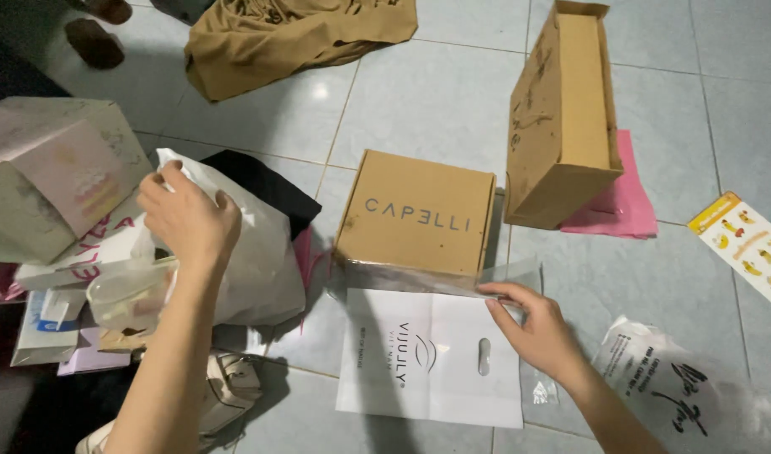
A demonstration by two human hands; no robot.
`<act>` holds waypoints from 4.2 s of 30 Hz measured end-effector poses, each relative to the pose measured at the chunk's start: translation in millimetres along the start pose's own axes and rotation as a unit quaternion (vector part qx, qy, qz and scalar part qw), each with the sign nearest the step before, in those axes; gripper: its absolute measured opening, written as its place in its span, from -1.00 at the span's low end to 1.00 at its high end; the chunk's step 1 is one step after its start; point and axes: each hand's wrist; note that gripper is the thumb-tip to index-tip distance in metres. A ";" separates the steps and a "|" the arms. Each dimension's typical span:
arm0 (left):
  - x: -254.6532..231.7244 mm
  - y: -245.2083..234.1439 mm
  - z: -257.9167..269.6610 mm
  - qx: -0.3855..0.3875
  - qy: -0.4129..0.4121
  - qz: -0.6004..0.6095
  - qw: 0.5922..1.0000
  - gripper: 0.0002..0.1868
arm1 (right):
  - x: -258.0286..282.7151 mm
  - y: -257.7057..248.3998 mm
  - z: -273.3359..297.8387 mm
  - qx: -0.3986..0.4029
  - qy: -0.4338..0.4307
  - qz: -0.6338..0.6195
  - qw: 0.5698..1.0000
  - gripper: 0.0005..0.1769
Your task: Organizing small items like plush dolls and bouquets and packing them into a decorated cardboard gift box.
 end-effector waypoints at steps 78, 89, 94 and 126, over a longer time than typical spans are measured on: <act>-128.1 -10.0 268.8 0.654 -0.192 0.618 0.392 -0.73 | -107.6 -171.2 57.6 -0.169 -0.069 -0.519 0.835 -0.21; -72.2 -19.7 233.9 0.672 -0.180 0.595 0.404 -0.76 | -138.0 -1.2 56.4 0.028 0.186 -0.620 0.762 -0.35; -26.7 9.4 210.6 0.620 -0.188 0.584 0.490 -0.80 | -109.4 -28.0 40.3 0.035 0.087 -0.558 0.824 -0.63; 99.9 148.3 311.8 0.292 -0.131 0.090 0.943 -0.75 | -226.3 137.1 68.0 -0.006 0.103 -0.140 0.985 -0.74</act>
Point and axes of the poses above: each hand's wrist, its own z-axis away from the middle knuckle, its own y-axis out of the palm, x = y × z, and after that the axes turned 14 degrees about -y, right-handed
